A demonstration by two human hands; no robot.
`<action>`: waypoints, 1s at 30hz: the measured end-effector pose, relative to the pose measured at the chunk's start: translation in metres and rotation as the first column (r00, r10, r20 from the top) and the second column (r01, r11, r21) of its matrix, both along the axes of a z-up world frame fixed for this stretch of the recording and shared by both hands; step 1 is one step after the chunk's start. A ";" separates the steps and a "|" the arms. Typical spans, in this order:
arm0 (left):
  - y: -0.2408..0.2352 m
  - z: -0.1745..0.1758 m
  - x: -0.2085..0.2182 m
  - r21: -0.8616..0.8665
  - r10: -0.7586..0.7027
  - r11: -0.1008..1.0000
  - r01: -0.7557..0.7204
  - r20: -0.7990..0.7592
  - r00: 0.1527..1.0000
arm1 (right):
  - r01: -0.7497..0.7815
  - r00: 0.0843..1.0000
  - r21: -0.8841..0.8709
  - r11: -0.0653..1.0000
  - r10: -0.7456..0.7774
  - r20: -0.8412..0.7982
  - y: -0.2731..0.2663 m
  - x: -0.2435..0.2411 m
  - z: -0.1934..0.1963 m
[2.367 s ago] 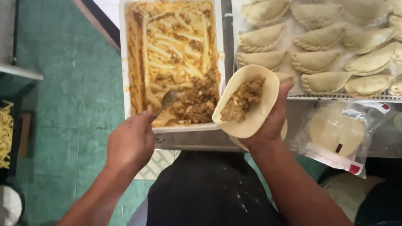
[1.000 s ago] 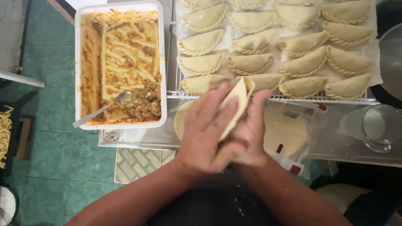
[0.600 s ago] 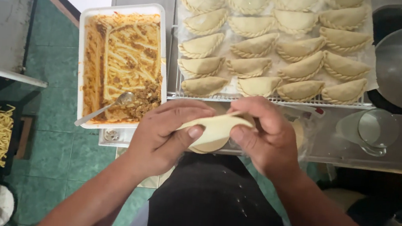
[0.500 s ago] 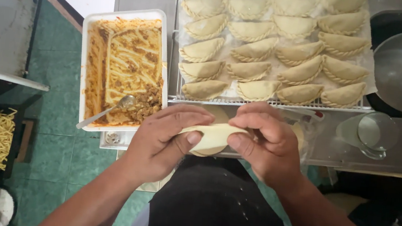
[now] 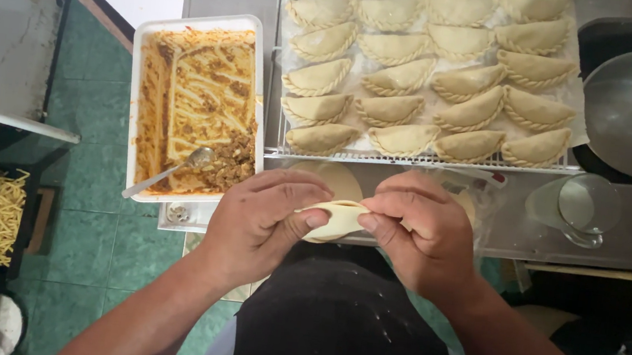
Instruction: Scooping filling into empanada dough and sealing the edges.
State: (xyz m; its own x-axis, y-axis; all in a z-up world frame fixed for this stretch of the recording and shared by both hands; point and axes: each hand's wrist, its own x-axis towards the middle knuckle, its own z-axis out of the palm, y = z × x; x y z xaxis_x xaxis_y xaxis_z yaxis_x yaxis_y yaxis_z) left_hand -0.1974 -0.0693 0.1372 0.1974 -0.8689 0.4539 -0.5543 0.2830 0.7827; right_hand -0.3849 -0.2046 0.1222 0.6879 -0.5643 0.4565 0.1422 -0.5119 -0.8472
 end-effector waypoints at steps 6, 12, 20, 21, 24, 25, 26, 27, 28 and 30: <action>-0.002 0.008 -0.001 0.000 0.028 1.000 -0.028 -0.007 1.000 | 0.003 1.000 0.031 1.000 -0.004 0.028 0.000 -0.005 -0.009; -0.006 0.008 -0.002 0.007 -0.004 1.000 0.004 -0.057 0.998 | -0.013 1.000 0.008 1.000 0.012 0.026 -0.001 -0.009 -0.013; -0.012 0.018 -0.001 0.041 -0.054 0.998 0.051 0.075 0.996 | -0.159 0.986 0.168 0.973 0.166 -0.027 0.007 0.004 -0.001; -0.012 0.017 -0.001 0.049 -0.036 0.998 0.031 0.092 0.995 | -0.143 0.990 0.144 0.979 0.143 0.005 0.007 0.004 -0.006; -0.012 0.016 -0.004 0.066 -0.024 0.998 0.017 0.099 0.995 | -0.152 0.988 0.186 0.971 0.145 0.054 0.014 0.003 -0.007; -0.012 0.017 -0.004 0.071 -0.029 0.997 0.022 0.095 0.995 | -0.181 0.983 0.245 0.953 0.167 0.075 0.016 0.003 -0.005; -0.013 0.017 -0.004 0.073 -0.025 0.997 0.018 0.094 0.995 | -0.185 0.982 0.248 0.951 0.171 0.074 0.014 0.004 -0.004; -0.014 0.016 -0.005 0.066 -0.022 0.998 0.015 0.104 0.994 | -0.155 0.988 0.194 0.969 0.154 0.023 0.011 0.004 -0.003; -0.016 0.016 -0.005 0.056 -0.022 0.998 0.016 0.117 0.993 | -0.126 0.991 0.136 0.983 0.130 -0.025 0.008 0.006 -0.001; -0.015 0.025 -0.003 0.061 -0.046 0.997 0.040 0.100 0.994 | -0.104 0.994 0.122 0.987 0.108 -0.021 0.009 0.004 -0.005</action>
State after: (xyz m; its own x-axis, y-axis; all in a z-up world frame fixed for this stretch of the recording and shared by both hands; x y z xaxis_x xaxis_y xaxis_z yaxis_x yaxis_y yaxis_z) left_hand -0.2006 -0.0842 0.1627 0.1151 -0.9015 0.4172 -0.6201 0.2629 0.7392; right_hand -0.3809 -0.1957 0.1170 0.7579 -0.5374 0.3698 0.1661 -0.3891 -0.9061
